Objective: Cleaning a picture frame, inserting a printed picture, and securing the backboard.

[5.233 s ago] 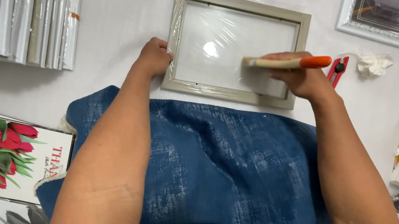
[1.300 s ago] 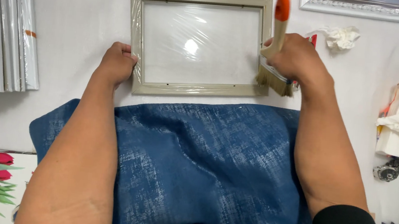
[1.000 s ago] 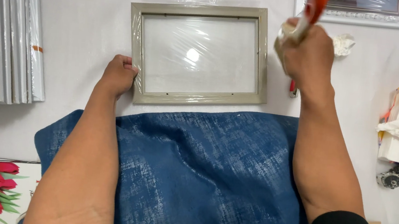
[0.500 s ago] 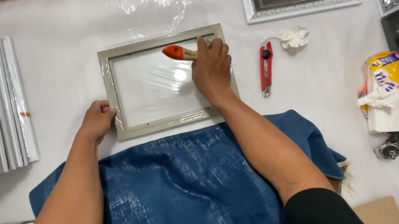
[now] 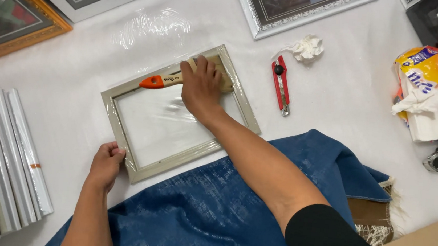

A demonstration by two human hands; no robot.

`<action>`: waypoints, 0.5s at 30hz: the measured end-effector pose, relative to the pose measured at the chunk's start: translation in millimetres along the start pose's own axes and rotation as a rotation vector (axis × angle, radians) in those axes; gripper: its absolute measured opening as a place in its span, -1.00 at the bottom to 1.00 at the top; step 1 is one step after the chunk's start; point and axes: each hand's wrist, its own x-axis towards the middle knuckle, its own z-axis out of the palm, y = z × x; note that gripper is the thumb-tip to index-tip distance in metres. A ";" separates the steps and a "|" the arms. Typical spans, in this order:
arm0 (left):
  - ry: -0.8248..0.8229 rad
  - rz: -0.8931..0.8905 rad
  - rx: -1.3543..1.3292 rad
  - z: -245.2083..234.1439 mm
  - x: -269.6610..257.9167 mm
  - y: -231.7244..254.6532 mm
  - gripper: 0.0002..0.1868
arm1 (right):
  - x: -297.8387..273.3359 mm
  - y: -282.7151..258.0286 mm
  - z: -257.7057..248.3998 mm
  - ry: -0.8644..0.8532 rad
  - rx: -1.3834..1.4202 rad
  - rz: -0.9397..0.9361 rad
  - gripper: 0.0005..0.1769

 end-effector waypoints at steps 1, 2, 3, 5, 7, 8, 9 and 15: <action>0.002 0.004 0.002 -0.9 4.7 2.9 -0.60 | 6.2 -4.1 -2.1 0.004 0.003 0.000 -0.60; -0.002 0.003 -0.001 -0.7 4.7 1.3 -0.60 | 6.4 -6.6 -2.8 -0.002 -0.010 0.019 -0.65; -0.006 0.002 -0.003 -0.9 4.3 -0.6 -0.60 | 6.2 -9.4 -3.6 -0.007 -0.023 0.039 -0.69; -0.010 0.003 -0.005 0.6 3.2 2.0 -0.60 | 6.4 2.2 18.6 0.318 -0.119 -0.116 -0.69; -0.005 -0.003 -0.016 1.3 5.1 1.4 -0.59 | 4.9 2.3 33.9 0.637 -0.211 -0.284 -0.69; -0.006 0.006 -0.029 1.5 6.2 -1.5 -0.59 | 3.0 -3.6 38.6 0.664 -0.089 -0.470 -0.62; -0.008 0.015 -0.041 -0.2 7.7 -4.7 -0.59 | 1.0 -11.2 43.6 0.686 0.038 -0.653 -0.55; 0.010 -0.024 0.097 4.0 42.3 -41.5 -0.61 | -31.7 0.5 -5.8 0.012 0.210 -0.772 -0.48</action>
